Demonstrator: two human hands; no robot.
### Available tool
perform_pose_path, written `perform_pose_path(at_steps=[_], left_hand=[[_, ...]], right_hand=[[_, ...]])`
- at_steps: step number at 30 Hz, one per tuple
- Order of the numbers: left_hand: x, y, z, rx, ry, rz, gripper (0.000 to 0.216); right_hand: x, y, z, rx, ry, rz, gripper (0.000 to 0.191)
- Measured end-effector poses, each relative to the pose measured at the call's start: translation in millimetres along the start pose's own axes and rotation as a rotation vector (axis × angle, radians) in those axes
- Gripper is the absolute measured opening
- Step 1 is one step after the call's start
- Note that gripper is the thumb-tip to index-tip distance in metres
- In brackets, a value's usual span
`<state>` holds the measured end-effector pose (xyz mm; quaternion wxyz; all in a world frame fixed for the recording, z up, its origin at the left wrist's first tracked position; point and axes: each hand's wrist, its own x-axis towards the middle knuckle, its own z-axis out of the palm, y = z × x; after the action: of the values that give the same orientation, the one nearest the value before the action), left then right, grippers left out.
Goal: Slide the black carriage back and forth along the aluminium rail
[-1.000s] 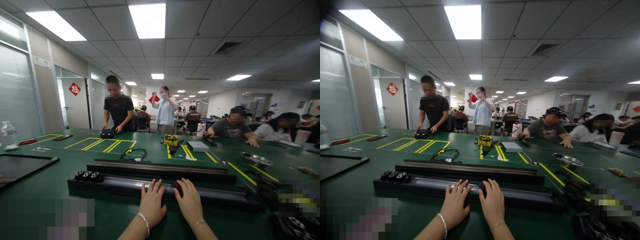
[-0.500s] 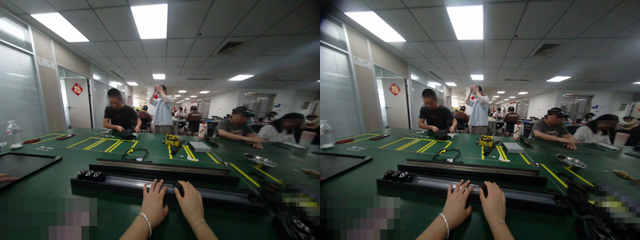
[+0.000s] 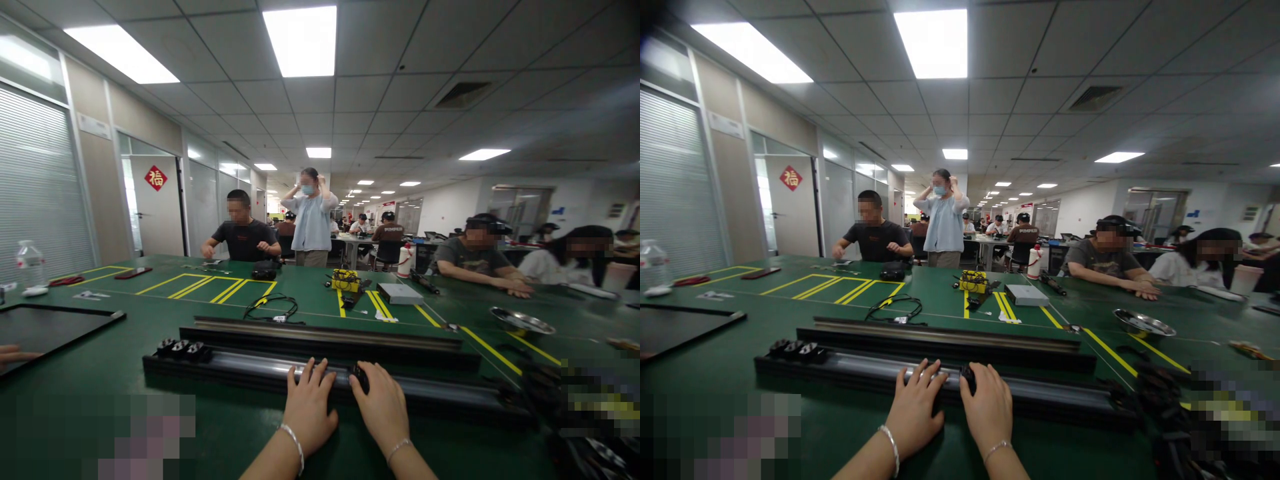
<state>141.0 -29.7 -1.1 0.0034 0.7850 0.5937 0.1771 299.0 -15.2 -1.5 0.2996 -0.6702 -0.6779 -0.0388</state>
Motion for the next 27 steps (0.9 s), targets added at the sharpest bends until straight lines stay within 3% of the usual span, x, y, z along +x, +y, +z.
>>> perform_pose_path(at_steps=[27], left_hand=[[0.2, 0.3, -2.0, 0.011, -0.023, -0.009, 0.06]], right_hand=[[0.0, -2.2, -1.3, 0.007, -0.02, 0.015, 0.037]])
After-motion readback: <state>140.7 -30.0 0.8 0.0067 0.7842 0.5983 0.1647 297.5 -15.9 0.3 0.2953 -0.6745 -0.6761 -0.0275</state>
